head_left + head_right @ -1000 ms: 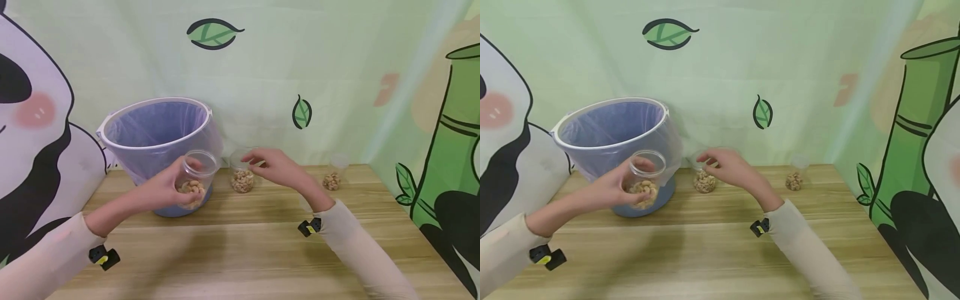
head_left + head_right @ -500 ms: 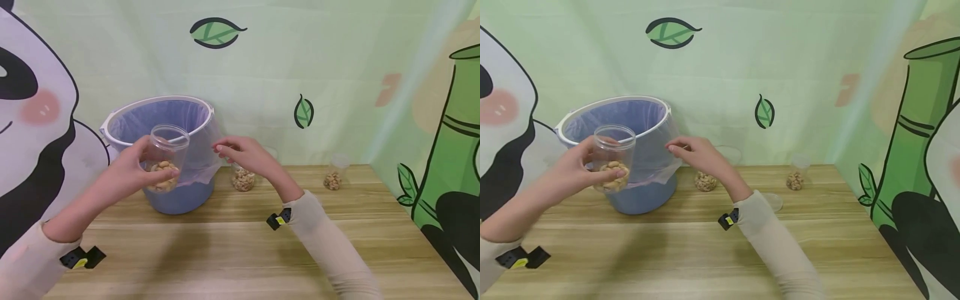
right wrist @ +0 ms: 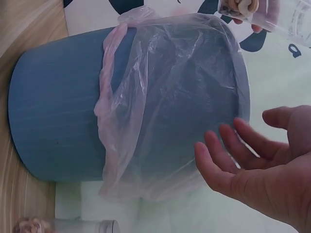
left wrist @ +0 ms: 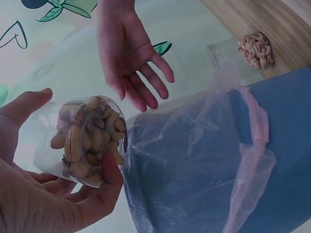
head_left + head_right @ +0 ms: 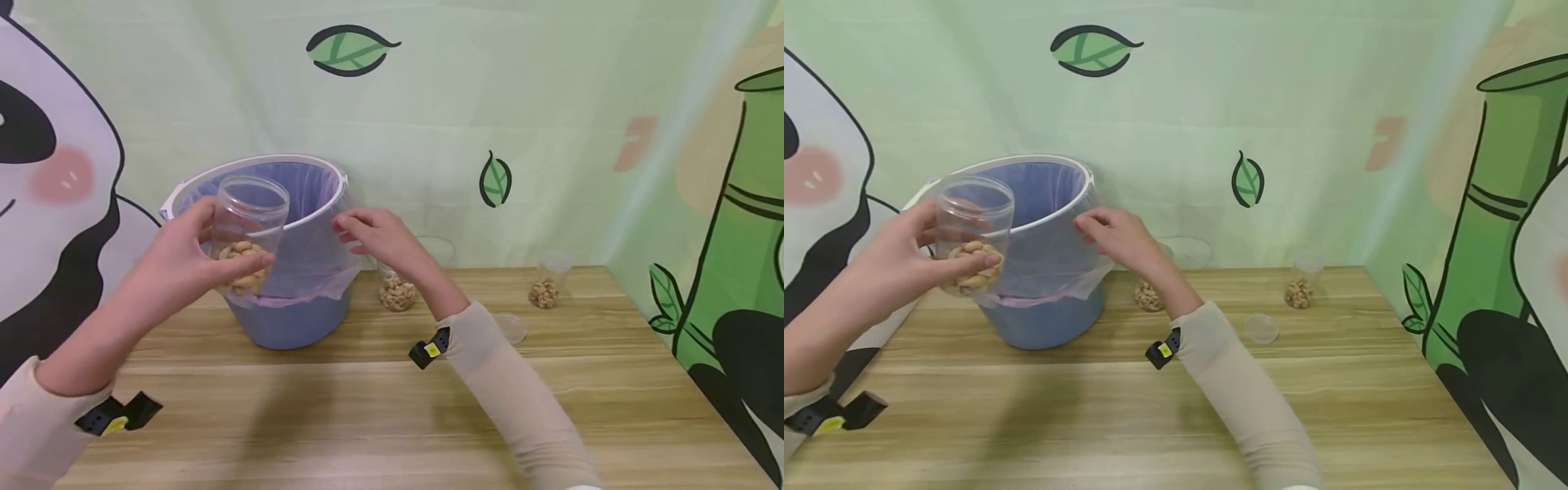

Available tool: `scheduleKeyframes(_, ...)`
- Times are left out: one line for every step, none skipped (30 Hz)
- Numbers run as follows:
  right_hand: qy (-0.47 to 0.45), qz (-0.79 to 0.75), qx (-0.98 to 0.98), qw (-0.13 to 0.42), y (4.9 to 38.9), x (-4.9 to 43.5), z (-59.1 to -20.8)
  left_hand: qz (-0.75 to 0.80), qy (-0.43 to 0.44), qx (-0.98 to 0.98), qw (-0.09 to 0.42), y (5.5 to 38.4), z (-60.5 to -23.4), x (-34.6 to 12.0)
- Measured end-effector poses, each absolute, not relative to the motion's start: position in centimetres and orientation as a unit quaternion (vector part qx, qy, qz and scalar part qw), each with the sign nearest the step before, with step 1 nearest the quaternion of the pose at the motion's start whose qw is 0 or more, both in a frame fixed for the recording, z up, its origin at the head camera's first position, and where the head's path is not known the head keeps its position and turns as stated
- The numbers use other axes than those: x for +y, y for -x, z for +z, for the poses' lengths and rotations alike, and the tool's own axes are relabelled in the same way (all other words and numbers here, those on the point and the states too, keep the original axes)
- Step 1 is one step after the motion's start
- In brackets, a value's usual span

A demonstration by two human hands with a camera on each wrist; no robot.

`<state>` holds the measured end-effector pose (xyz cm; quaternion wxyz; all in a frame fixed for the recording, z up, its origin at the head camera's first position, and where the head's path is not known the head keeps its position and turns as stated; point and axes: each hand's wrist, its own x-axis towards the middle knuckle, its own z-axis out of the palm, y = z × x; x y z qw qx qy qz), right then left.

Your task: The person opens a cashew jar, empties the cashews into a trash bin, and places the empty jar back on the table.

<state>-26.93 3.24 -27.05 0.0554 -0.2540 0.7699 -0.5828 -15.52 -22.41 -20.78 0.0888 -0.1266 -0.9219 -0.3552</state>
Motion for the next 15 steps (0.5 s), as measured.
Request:
scheduleKeyframes(0.248, -0.593, 0.764, 0.056, 27.0, 3.1, -27.0, -0.356, 0.128, -0.921, 0.092, 15.5, -20.7, -22.4)
scheduleKeyframes(0.241, -0.602, 0.759, 0.057, 27.1, 2.9, -27.0, -0.356, 0.129, -0.921, 0.095, 15.6, -20.6, -22.3)
scheduleKeyframes(0.235, -0.61, 0.755, 0.055, 27.2, 2.7, -26.9, -0.357, 0.131, -0.92, 0.097, 15.7, -20.4, -22.2)
scheduleKeyframes(0.228, -0.615, 0.753, 0.053, 27.4, 2.4, -26.9, -0.357, 0.132, -0.92, 0.099, 15.8, -20.3, -22.2)
scheduleKeyframes(0.221, -0.62, 0.751, 0.051, 27.5, 2.2, -26.9, -0.356, 0.133, -0.919, 0.099, 15.9, -20.2, -22.1)
scheduleKeyframes(0.212, -0.626, 0.748, 0.051, 27.6, 1.9, -27.0, -0.358, 0.136, -0.918, 0.1, 16.0, -20.1, -22.0)
scheduleKeyframes(0.203, -0.631, 0.747, 0.05, 27.8, 1.7, -27.0, -0.359, 0.138, -0.918, 0.102, 16.1, -20.1, -21.9)
scheduleKeyframes(0.195, -0.634, 0.747, 0.049, 27.9, 1.4, -27.1, -0.358, 0.139, -0.918, 0.102, 16.3, -20.0, -21.8)
scheduleKeyframes(0.187, -0.635, 0.748, 0.048, 28.0, 1.1, -27.1, -0.357, 0.141, -0.918, 0.103, 16.3, -19.9, -21.6)
scheduleKeyframes(0.18, -0.639, 0.746, 0.048, 28.0, 0.7, -27.2, -0.356, 0.144, -0.918, 0.105, 16.4, -19.8, -21.4)
scheduleKeyframes(0.173, -0.644, 0.743, 0.05, 28.1, 0.4, -27.2, -0.355, 0.147, -0.917, 0.108, 16.5, -19.7, -21.3)
scheduleKeyframes(0.17, -0.647, 0.741, 0.049, 28.1, 0.1, -27.2, -0.357, 0.152, -0.915, 0.11, 16.6, -19.6, -21.1)
scheduleKeyframes(0.166, -0.65, 0.74, 0.048, 28.1, -0.2, -27.3, -0.358, 0.157, -0.914, 0.113, 16.6, -19.5, -20.9)
scheduleKeyframes(0.166, -0.651, 0.739, 0.046, 28.1, -0.4, -27.2, -0.359, 0.16, -0.912, 0.116, 16.7, -19.5, -20.8)
scheduleKeyframes(0.165, -0.652, 0.739, 0.043, 28.1, -0.7, -27.2, -0.359, 0.163, -0.911, 0.119, 16.7, -19.4, -20.6)
